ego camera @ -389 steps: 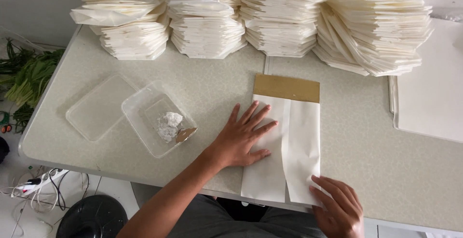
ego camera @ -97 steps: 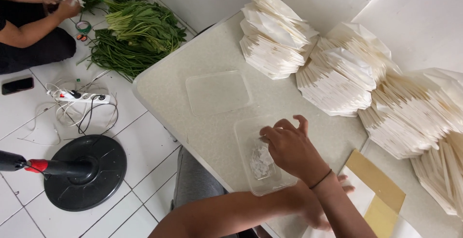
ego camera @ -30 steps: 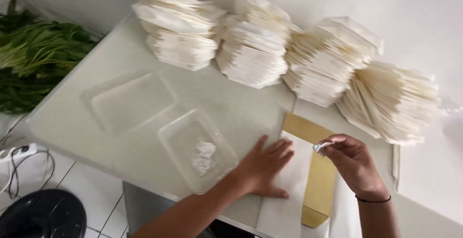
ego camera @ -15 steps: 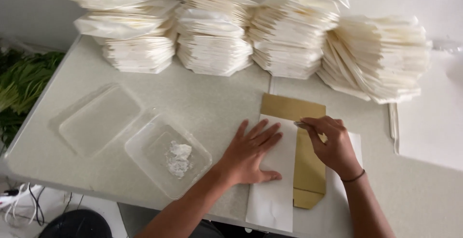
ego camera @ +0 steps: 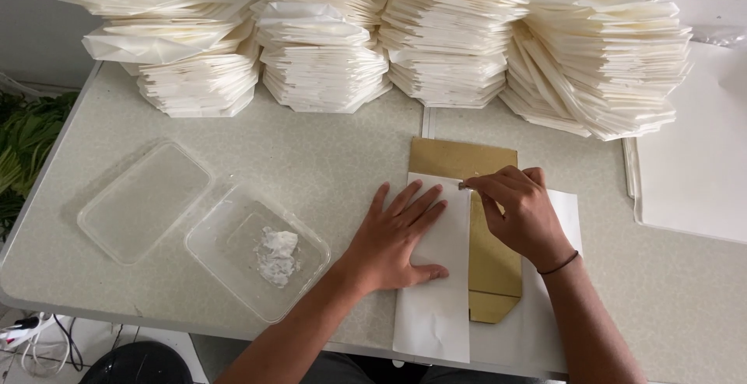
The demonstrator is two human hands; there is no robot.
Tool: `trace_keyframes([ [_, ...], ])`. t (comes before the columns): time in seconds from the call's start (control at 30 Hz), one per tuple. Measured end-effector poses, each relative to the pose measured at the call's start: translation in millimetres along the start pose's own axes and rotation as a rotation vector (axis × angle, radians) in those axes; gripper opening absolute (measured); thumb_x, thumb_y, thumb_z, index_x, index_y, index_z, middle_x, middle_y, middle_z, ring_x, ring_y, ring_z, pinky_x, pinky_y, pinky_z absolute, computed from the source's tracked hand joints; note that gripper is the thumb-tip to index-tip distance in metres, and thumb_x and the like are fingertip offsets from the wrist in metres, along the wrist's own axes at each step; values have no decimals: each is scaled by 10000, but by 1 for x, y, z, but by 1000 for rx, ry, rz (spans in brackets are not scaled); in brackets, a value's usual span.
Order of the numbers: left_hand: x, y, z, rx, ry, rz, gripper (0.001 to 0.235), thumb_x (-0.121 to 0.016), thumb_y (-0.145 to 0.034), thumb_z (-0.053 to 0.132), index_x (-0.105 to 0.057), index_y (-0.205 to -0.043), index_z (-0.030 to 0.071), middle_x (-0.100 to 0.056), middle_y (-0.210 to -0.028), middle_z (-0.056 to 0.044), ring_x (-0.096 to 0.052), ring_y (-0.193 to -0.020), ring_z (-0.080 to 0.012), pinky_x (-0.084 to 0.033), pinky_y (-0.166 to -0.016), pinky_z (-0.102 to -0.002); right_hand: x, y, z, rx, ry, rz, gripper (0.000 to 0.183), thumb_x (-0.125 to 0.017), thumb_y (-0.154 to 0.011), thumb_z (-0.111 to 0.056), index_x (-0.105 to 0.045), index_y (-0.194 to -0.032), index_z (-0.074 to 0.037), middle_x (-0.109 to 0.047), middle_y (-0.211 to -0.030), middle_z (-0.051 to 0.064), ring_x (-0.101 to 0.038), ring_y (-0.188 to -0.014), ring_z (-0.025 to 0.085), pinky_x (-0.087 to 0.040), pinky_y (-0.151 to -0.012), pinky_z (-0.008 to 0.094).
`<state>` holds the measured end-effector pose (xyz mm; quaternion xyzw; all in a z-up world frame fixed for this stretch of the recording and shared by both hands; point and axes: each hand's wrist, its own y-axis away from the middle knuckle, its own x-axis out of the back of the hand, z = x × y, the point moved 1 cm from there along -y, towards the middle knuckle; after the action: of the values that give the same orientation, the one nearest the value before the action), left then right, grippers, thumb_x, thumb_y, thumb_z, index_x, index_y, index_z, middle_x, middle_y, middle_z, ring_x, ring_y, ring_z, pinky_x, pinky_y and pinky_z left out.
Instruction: Folding and gluing paper bags with cardboard inserts at a packaging station.
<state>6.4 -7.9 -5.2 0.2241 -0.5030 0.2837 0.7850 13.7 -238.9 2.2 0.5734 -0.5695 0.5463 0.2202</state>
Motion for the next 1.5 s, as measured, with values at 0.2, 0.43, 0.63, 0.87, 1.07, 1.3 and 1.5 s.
trace_keyframes([
  [0.2, -1, 0, 0, -7, -2, 5, 975, -582, -845, 712, -350, -1585, 121, -330, -1661, -142, -234, -1551, -380, -116, -1205, -709, 4, 1, -2, 5, -46, -71, 238, -705, -881, 30, -797, -997, -156, -803, -871, 24, -734, -877, 228, -435, -831, 381],
  [0.43, -1, 0, -1, -14, -4, 13, 980, -585, -846, 717, -346, -1585, 119, -337, -1652, -154, -242, -1544, -390, -118, -1199, -720, 18, -4, -1, -74, -192, 11, 222, -713, -889, 27, -795, -1019, -133, -792, -832, 19, -742, -842, 224, -447, -831, 382],
  [0.63, 1, -1, 0, -4, 2, -14, 983, -610, -839, 700, -342, -1587, 123, -325, -1658, -140, -229, -1547, -380, -113, -1202, -719, 4, -6, 4, -44, -99, 43, 197, -727, -903, 7, -790, -1021, -138, -779, -848, -6, -729, -867, 203, -433, -849, 374],
  [0.87, 2, -1, 1, -6, 3, -8, 978, -615, -844, 698, -347, -1582, 114, -328, -1652, -149, -231, -1543, -386, -111, -1200, -721, -2, -7, 7, -22, -62, -11, 191, -731, -888, 4, -783, -990, -150, -780, -850, 4, -728, -883, 212, -430, -855, 390],
  [1.07, 0, 0, 1, -12, -1, -9, 974, -587, -862, 719, -340, -1583, 113, -306, -1662, -142, -217, -1547, -378, -110, -1201, -717, 22, -6, -13, 19, -156, -165, 191, -743, -831, 19, -798, -939, -129, -775, -741, 47, -731, -754, 234, -425, -822, 407],
  [1.3, -1, 0, 1, -8, -27, 16, 980, -589, -854, 729, -349, -1580, 115, -327, -1654, -139, -234, -1545, -369, -124, -1203, -709, 24, -8, -7, -51, -334, -96, 243, -698, -849, 80, -807, -996, -79, -676, -612, 49, -655, -626, 224, -441, -742, 360],
  [1.5, 0, -1, 0, 7, -20, -12, 1027, -600, -844, 724, -305, -1600, 94, -300, -1670, -130, -217, -1553, -359, -116, -1211, -703, 15, -1, -4, -19, -160, -107, 228, -732, -858, 7, -793, -1003, -158, -764, -763, -13, -713, -761, 196, -418, -818, 371],
])
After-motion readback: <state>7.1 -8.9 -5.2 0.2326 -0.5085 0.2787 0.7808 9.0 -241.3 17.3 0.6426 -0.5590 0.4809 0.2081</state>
